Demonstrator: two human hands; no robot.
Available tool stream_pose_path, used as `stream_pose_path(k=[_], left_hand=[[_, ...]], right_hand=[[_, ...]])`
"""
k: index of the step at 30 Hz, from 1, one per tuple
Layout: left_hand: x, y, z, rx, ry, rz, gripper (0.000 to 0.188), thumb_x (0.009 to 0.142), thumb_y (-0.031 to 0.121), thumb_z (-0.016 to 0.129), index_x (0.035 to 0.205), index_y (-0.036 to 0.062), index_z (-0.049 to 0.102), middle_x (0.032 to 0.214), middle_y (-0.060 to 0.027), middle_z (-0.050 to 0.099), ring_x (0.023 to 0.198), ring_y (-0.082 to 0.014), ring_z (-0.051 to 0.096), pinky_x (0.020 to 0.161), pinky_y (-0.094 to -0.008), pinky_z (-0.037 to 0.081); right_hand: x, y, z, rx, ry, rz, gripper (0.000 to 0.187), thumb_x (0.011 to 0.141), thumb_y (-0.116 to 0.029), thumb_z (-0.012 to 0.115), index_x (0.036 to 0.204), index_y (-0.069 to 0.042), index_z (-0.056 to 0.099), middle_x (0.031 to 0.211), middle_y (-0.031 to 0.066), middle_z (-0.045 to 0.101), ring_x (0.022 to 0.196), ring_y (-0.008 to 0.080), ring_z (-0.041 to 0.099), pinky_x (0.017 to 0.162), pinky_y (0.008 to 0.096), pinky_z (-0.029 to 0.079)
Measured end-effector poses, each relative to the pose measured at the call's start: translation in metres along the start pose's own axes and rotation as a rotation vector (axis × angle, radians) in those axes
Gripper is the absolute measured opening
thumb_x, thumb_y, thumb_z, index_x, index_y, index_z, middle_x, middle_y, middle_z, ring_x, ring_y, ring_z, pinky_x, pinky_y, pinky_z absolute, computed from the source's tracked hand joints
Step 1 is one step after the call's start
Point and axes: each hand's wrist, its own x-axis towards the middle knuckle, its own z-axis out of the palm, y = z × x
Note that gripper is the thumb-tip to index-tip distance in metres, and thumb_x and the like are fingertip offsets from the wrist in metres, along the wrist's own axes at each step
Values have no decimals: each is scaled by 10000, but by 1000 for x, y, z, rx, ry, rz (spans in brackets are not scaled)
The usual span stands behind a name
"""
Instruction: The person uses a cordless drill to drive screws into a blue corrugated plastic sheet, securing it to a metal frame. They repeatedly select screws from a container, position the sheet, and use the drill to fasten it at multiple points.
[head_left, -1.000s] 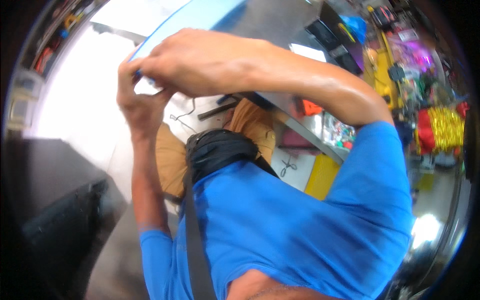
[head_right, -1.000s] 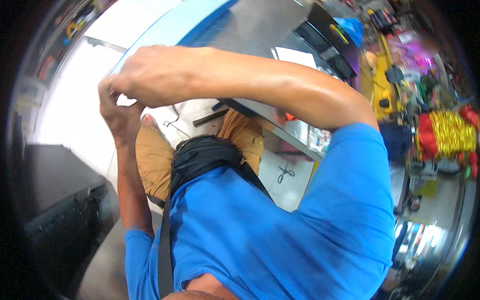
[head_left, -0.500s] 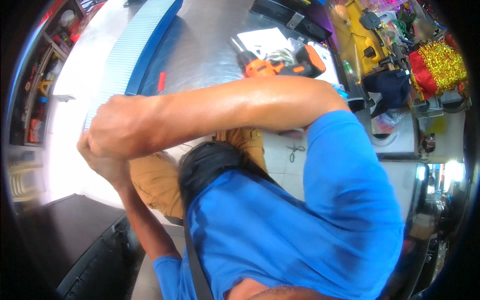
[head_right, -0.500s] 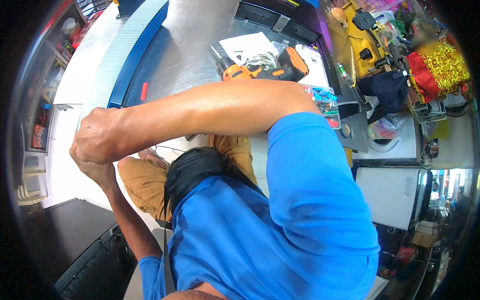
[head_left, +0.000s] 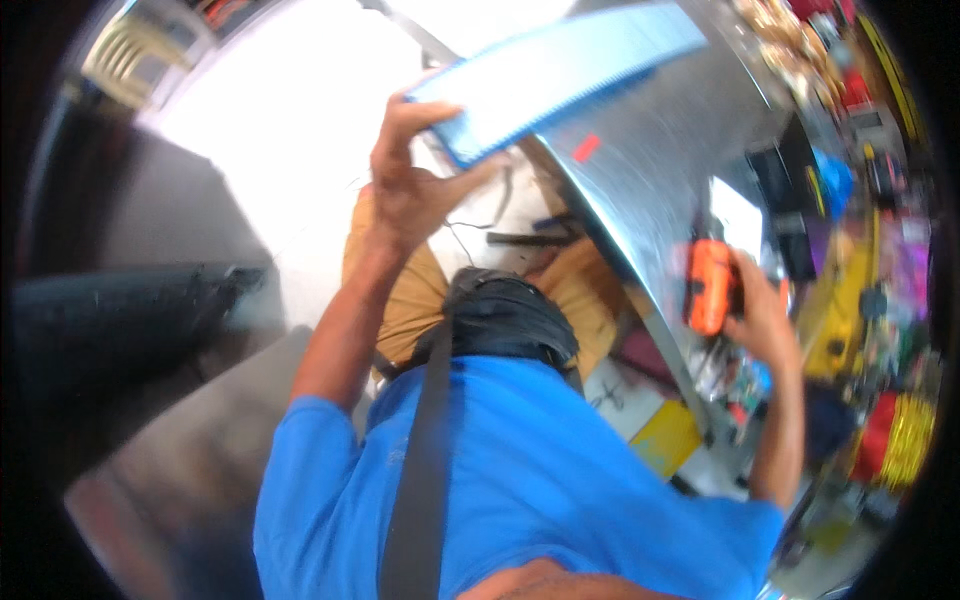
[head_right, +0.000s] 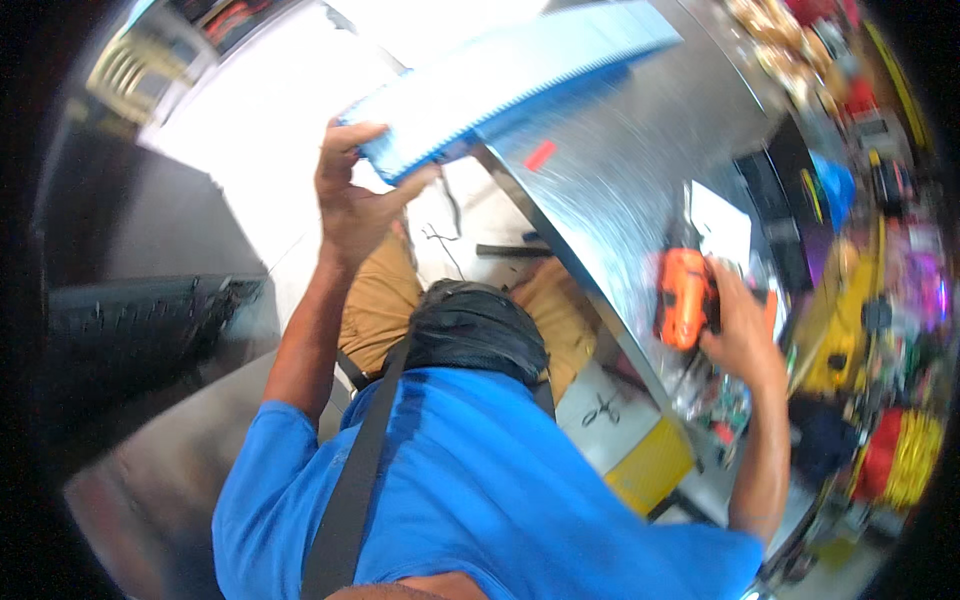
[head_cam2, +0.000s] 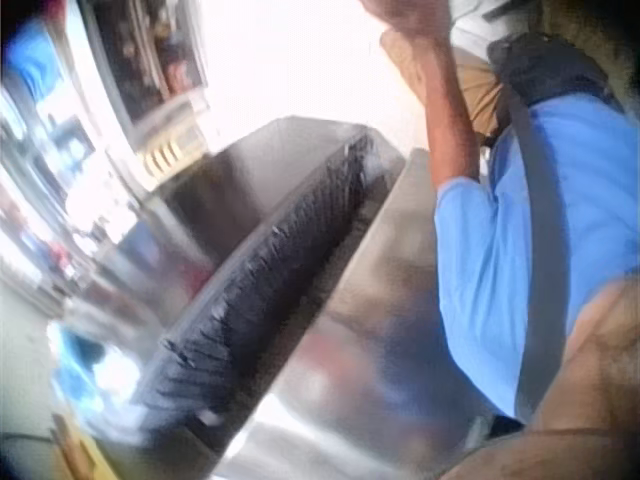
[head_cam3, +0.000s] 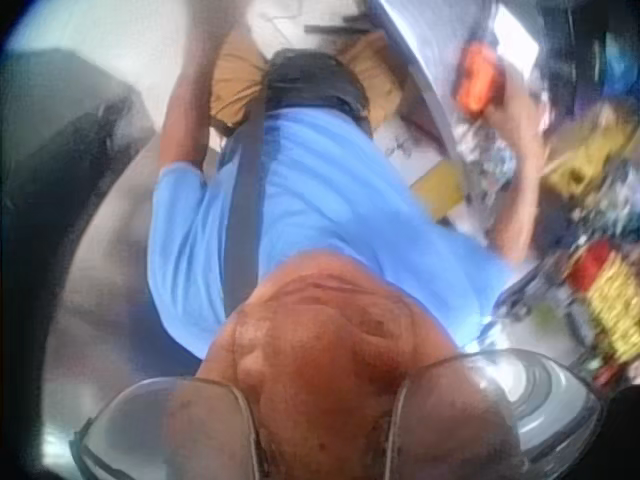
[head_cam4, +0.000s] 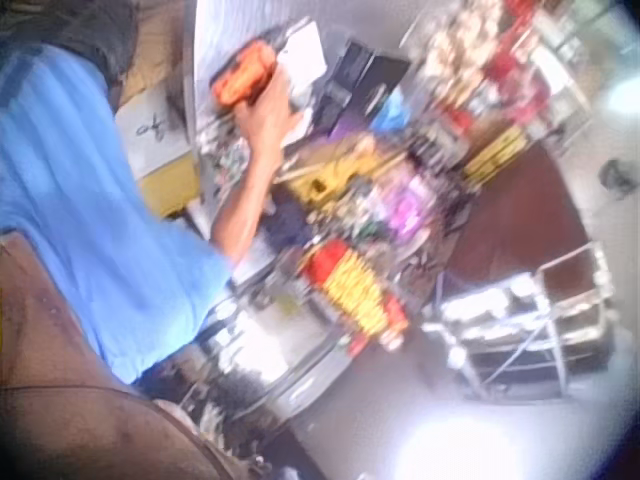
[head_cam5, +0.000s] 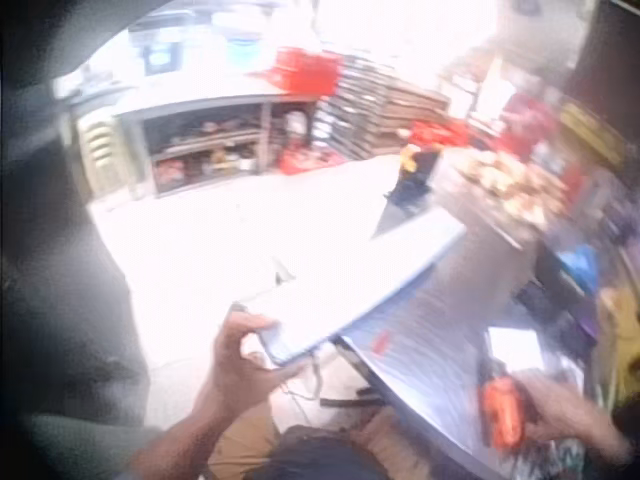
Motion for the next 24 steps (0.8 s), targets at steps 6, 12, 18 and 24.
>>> stream_pose_path(k=[6,12,18,24], left_hand=[[-10,-6,-12,74,17,-114,594,656,161,932,1138,148,584,1238,-120,574,1145,-250,636,920,-348,604],[-4,-1,-7,105,48,-118,554,649,201,935,1093,143,608,1257,-119,599,1134,-258,652,924,-331,607],[6,1,3,127,80,-80,548,644,206,934,1086,149,615,1234,-93,619,1084,-245,676,900,-319,624],[3,6,-3,122,93,-125,508,654,189,921,1071,139,636,1232,-76,625,1044,-250,696,893,-332,626]], right_hand=[[14,-15,17,17,285,-80,753,733,-14,746,1433,-6,468,1285,205,617,1183,346,614,1050,419,459],[12,-35,-85,726,265,-59,567,761,-54,754,1291,-9,559,1155,94,646,1020,180,634,915,333,512],[36,-148,-165,249,315,-217,688,724,-118,883,1323,-26,557,1170,88,671,1073,196,655,954,373,530],[64,-237,-161,577,129,-223,661,737,6,852,1332,-17,563,1177,118,703,1072,224,689,938,363,554]])
